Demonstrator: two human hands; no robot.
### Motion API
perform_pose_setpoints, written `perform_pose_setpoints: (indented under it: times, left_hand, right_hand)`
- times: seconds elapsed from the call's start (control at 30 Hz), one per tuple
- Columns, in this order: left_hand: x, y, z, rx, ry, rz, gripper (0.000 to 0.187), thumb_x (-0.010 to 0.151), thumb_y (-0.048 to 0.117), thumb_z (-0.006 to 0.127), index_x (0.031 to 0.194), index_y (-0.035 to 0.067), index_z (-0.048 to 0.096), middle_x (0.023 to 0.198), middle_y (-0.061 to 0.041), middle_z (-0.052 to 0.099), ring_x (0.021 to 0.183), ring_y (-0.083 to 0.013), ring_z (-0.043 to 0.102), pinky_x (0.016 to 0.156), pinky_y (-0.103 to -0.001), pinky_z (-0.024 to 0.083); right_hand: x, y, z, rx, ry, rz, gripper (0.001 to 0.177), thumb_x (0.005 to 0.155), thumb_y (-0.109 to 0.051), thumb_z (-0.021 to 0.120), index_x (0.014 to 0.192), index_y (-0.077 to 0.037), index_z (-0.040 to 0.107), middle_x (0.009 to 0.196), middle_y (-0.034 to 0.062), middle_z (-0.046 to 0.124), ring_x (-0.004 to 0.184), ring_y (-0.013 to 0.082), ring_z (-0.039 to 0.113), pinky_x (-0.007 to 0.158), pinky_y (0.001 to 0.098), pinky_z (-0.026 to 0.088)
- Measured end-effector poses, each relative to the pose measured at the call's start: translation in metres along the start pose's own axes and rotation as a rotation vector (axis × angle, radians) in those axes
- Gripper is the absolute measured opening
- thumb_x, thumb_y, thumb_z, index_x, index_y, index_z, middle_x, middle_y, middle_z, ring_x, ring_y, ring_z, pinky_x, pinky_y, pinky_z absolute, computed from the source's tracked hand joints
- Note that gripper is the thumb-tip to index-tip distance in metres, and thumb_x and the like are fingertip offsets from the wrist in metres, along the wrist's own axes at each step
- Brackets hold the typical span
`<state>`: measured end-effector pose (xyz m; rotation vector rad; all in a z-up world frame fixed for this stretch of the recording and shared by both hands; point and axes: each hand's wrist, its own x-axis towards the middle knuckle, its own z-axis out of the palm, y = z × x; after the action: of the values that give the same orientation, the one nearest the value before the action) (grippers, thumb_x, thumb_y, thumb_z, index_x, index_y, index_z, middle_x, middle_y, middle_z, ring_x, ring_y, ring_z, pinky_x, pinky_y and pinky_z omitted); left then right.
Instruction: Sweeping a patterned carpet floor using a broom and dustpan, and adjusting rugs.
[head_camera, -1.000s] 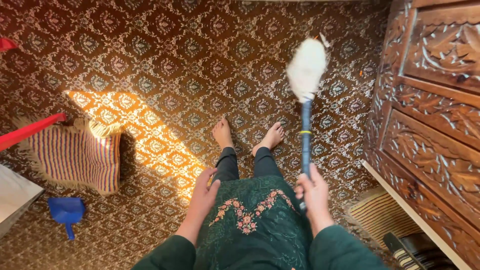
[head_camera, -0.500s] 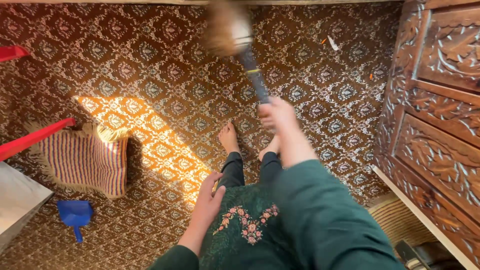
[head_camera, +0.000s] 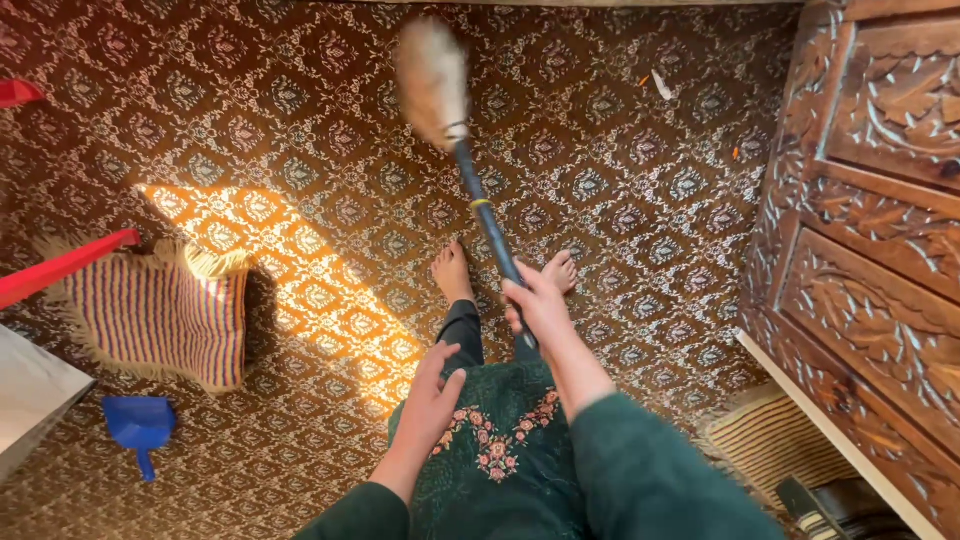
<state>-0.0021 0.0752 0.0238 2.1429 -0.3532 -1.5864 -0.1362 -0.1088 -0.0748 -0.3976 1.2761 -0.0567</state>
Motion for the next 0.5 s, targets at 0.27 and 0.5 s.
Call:
perform_pose_setpoints:
  times: [0.27,0.5]
  left_hand:
    - [0.011,-0.026,-0.011,0.007,0.031,0.13,0.043,0.095,0.021,0.063,0.136,0.012,0.059,0.153,-0.014,0.048,0.132,-0.0258,0.054,0.092,-0.033,0.054]
    - [0.007,-0.006,0.004,0.027,-0.013,0.017,0.044,0.093,0.023,0.064,0.136,0.015,0.059,0.151,-0.013,0.051,0.115,-0.031,0.06,0.087,-0.035,0.053]
  right_hand:
    - [0.007,-0.098,-0.095,-0.123,0.276,-0.063,0.031,0.089,-0.006,0.066,0.121,-0.006,0.066,0.074,-0.0006,0.058,0.052,0.0061,0.047,0.044,0.0223,0.038]
    - [-0.087,-0.055,-0.085,0.008,0.451,-0.089,0.022,0.102,-0.011,0.05,0.121,0.0,0.052,0.07,0.0033,0.057,0.045,0.0114,0.049,0.037,0.0264,0.04]
